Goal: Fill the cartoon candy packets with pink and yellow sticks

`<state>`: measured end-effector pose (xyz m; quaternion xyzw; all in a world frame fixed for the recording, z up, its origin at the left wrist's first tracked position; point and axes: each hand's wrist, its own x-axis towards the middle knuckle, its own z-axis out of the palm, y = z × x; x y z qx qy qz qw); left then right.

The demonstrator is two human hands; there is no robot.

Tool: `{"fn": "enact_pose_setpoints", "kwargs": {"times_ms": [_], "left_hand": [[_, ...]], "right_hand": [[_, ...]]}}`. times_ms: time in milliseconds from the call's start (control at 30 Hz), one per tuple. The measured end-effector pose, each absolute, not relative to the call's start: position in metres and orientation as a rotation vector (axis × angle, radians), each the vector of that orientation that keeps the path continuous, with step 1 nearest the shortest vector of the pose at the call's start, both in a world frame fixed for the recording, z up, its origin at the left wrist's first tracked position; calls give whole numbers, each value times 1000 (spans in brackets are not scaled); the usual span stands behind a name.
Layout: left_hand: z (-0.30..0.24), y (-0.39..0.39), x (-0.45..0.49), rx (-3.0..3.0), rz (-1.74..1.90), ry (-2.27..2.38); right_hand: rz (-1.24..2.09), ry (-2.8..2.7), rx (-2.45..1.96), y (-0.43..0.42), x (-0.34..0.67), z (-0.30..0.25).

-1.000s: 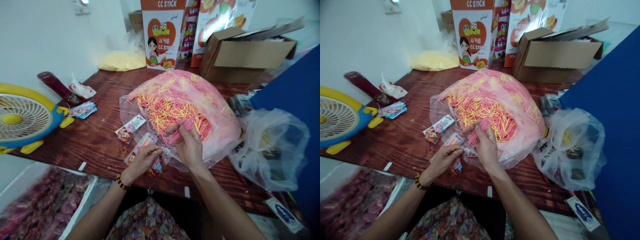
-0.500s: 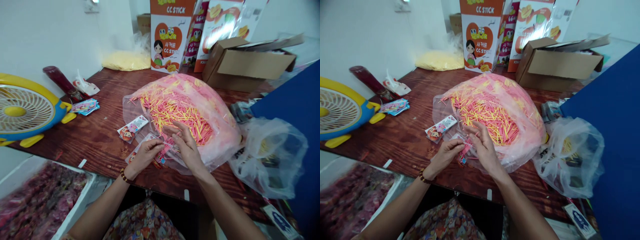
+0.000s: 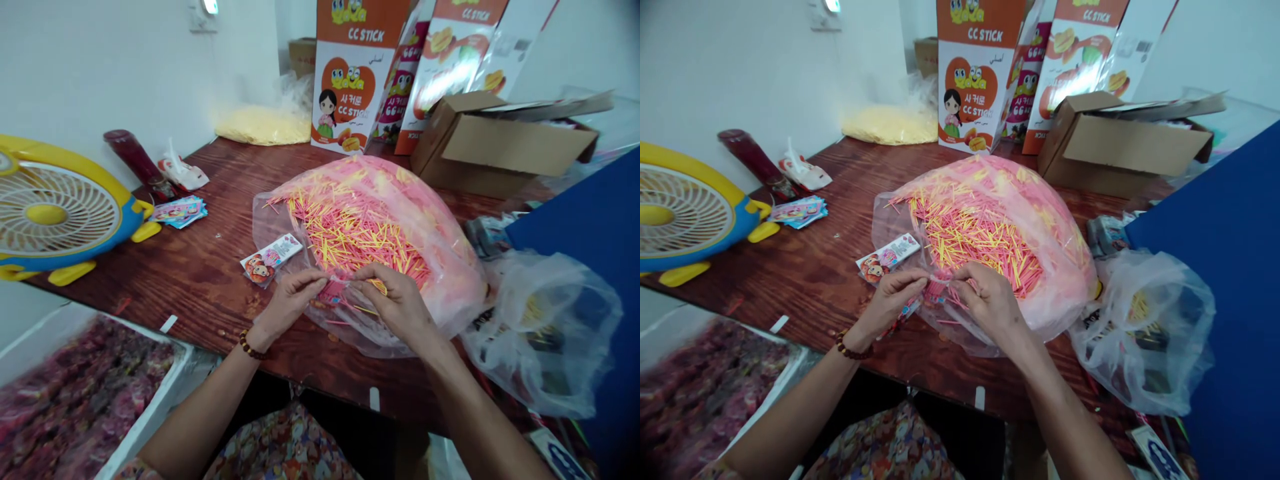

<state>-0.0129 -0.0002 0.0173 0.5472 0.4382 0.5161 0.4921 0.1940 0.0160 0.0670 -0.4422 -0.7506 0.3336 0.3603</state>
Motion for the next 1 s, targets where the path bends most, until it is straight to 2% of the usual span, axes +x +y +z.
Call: {"fn": "enact_pose_setpoints", "kwargs": {"times_ms": [367, 467, 600, 767, 1000], "left_hand": [[47, -2, -31, 1591, 1480, 1115], [44, -4, -48, 1627, 1383, 1259], [20, 1, -68, 1716, 1076, 1414], [-19, 9, -75, 1802, 837, 1565], [-23, 28, -89, 1987, 872, 1844]], "right_hand": [[873, -1853, -993, 24, 163, 87], [1018, -1823, -1029, 26, 151, 76], [1217, -1789, -1177, 35, 139, 36], [940, -2062, -1528, 41, 129, -5], [584, -2170, -1682, 42, 192, 14]]}}
